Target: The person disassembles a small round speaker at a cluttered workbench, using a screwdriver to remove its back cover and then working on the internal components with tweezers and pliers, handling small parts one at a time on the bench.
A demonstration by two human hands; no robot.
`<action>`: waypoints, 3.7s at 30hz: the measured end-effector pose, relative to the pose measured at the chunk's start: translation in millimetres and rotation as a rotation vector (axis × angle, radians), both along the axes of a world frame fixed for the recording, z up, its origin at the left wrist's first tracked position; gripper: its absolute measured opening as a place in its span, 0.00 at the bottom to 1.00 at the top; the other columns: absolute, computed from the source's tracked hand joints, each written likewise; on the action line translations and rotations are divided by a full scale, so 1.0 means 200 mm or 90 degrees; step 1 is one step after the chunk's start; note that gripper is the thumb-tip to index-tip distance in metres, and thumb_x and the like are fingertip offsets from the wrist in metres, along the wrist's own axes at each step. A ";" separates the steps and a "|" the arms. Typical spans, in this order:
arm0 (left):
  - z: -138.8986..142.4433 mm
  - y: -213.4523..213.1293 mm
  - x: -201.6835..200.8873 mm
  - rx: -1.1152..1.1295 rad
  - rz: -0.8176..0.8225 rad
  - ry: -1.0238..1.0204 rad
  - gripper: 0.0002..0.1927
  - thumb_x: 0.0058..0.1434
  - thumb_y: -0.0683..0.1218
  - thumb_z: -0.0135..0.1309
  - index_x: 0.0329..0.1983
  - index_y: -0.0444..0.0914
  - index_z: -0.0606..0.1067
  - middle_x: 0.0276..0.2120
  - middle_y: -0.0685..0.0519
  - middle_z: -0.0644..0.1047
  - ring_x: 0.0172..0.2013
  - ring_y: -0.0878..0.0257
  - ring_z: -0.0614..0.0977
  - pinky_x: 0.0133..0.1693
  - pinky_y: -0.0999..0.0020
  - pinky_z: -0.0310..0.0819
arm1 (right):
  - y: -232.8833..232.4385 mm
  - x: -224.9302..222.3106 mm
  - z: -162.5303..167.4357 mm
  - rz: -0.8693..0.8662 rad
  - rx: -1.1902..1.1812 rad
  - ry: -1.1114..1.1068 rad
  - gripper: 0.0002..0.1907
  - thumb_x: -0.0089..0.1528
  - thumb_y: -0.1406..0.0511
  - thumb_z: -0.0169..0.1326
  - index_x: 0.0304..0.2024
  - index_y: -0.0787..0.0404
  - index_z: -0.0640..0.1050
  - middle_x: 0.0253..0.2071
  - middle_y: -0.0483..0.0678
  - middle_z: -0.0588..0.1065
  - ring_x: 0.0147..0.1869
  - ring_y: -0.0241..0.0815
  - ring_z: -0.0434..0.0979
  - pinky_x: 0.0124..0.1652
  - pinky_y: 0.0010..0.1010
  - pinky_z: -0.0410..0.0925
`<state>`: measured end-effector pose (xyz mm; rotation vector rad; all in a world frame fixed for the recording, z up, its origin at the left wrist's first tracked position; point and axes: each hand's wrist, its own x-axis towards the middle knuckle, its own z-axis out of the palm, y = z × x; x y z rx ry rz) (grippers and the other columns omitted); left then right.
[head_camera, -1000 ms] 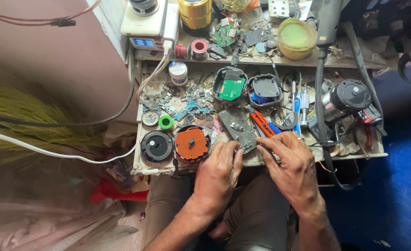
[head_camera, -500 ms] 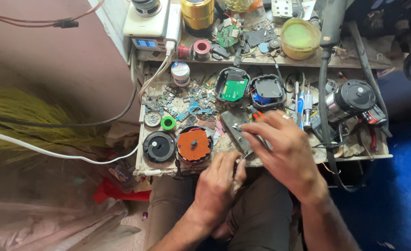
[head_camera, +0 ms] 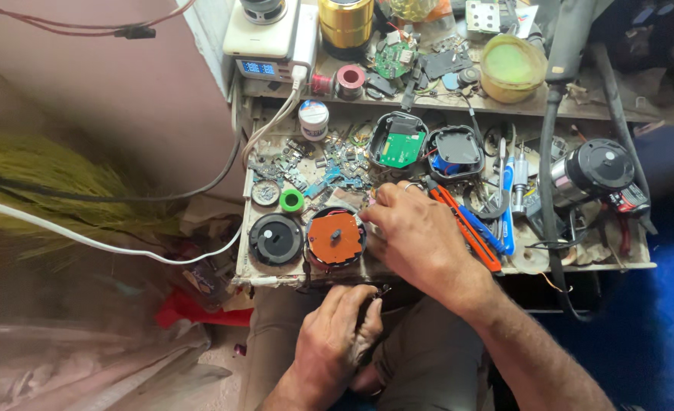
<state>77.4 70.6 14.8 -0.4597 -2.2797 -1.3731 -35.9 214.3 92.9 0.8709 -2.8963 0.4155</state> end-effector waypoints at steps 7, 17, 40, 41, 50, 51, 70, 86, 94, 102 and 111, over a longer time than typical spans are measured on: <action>0.04 -0.01 -0.02 0.024 0.008 0.020 0.12 0.62 0.38 0.61 0.47 0.35 0.74 0.37 0.47 0.78 0.35 0.51 0.84 0.34 0.60 0.81 | 0.07 0.00 0.03 -0.070 -0.022 -0.022 0.10 0.53 0.60 0.67 0.32 0.57 0.83 0.32 0.48 0.75 0.40 0.52 0.77 0.40 0.42 0.70; 0.05 0.12 -0.16 0.020 -0.018 0.057 0.12 0.64 0.37 0.59 0.49 0.34 0.72 0.39 0.45 0.77 0.36 0.49 0.83 0.36 0.59 0.80 | 0.47 0.05 0.04 -0.244 -0.647 -0.582 0.09 0.60 0.67 0.62 0.41 0.66 0.82 0.33 0.44 0.78 0.30 0.27 0.70 0.27 0.19 0.60; 0.04 0.20 -0.28 -0.050 0.012 0.026 0.10 0.65 0.39 0.58 0.48 0.35 0.73 0.37 0.44 0.76 0.34 0.46 0.81 0.34 0.55 0.77 | 0.66 0.25 -0.30 -0.246 -0.930 -0.390 0.11 0.61 0.72 0.60 0.46 0.67 0.78 0.38 0.50 0.80 0.40 0.36 0.80 0.42 0.26 0.73; 0.04 0.20 -0.28 -0.053 0.013 0.024 0.10 0.65 0.39 0.58 0.48 0.35 0.73 0.37 0.44 0.75 0.34 0.46 0.81 0.34 0.55 0.77 | 0.65 0.25 -0.30 -0.232 -0.946 -0.385 0.11 0.61 0.72 0.60 0.47 0.67 0.78 0.39 0.50 0.80 0.41 0.36 0.80 0.42 0.26 0.73; 0.07 0.19 -0.26 -0.070 0.017 -0.013 0.09 0.64 0.40 0.59 0.46 0.36 0.73 0.37 0.46 0.75 0.34 0.47 0.82 0.34 0.55 0.76 | 0.61 0.29 -0.29 -0.206 -0.982 -0.377 0.09 0.64 0.72 0.57 0.47 0.68 0.78 0.43 0.53 0.79 0.44 0.37 0.80 0.45 0.27 0.73; 0.07 0.19 -0.26 -0.070 0.020 -0.009 0.09 0.64 0.40 0.59 0.46 0.36 0.73 0.37 0.46 0.75 0.34 0.47 0.82 0.34 0.55 0.77 | 0.61 0.29 -0.28 -0.212 -0.974 -0.371 0.09 0.63 0.71 0.57 0.46 0.68 0.78 0.44 0.54 0.80 0.44 0.38 0.80 0.45 0.28 0.73; 0.08 0.19 -0.24 -0.065 0.019 -0.006 0.09 0.64 0.40 0.59 0.46 0.36 0.73 0.36 0.46 0.75 0.33 0.49 0.82 0.32 0.57 0.77 | 0.48 0.30 -0.23 -0.325 -0.774 -0.267 0.10 0.63 0.72 0.59 0.47 0.68 0.81 0.36 0.47 0.80 0.39 0.30 0.79 0.41 0.21 0.73; 0.09 0.19 -0.24 -0.063 0.016 -0.010 0.09 0.65 0.41 0.59 0.46 0.36 0.73 0.36 0.47 0.76 0.33 0.50 0.82 0.31 0.57 0.77 | 0.35 0.27 -0.10 -0.248 -0.466 -0.060 0.08 0.59 0.72 0.62 0.42 0.63 0.83 0.35 0.44 0.78 0.36 0.29 0.76 0.35 0.20 0.69; 0.09 0.19 -0.24 -0.066 0.014 -0.011 0.09 0.65 0.41 0.59 0.47 0.36 0.73 0.36 0.47 0.76 0.32 0.50 0.82 0.30 0.58 0.77 | 0.34 0.27 -0.10 -0.241 -0.447 -0.045 0.08 0.59 0.73 0.62 0.41 0.64 0.83 0.36 0.45 0.79 0.37 0.30 0.78 0.37 0.20 0.69; 0.09 0.19 -0.24 -0.072 0.017 -0.006 0.09 0.65 0.41 0.59 0.47 0.36 0.74 0.36 0.47 0.75 0.31 0.50 0.82 0.30 0.58 0.77 | 0.33 0.27 -0.09 -0.237 -0.433 -0.035 0.08 0.59 0.73 0.62 0.41 0.64 0.83 0.35 0.45 0.79 0.37 0.31 0.79 0.37 0.21 0.71; 0.09 0.20 -0.24 -0.069 0.021 -0.009 0.09 0.65 0.41 0.59 0.46 0.37 0.74 0.36 0.47 0.75 0.31 0.50 0.82 0.30 0.58 0.76 | 0.32 0.26 -0.08 -0.234 -0.419 -0.026 0.08 0.58 0.73 0.62 0.41 0.64 0.83 0.35 0.46 0.79 0.36 0.32 0.79 0.36 0.22 0.71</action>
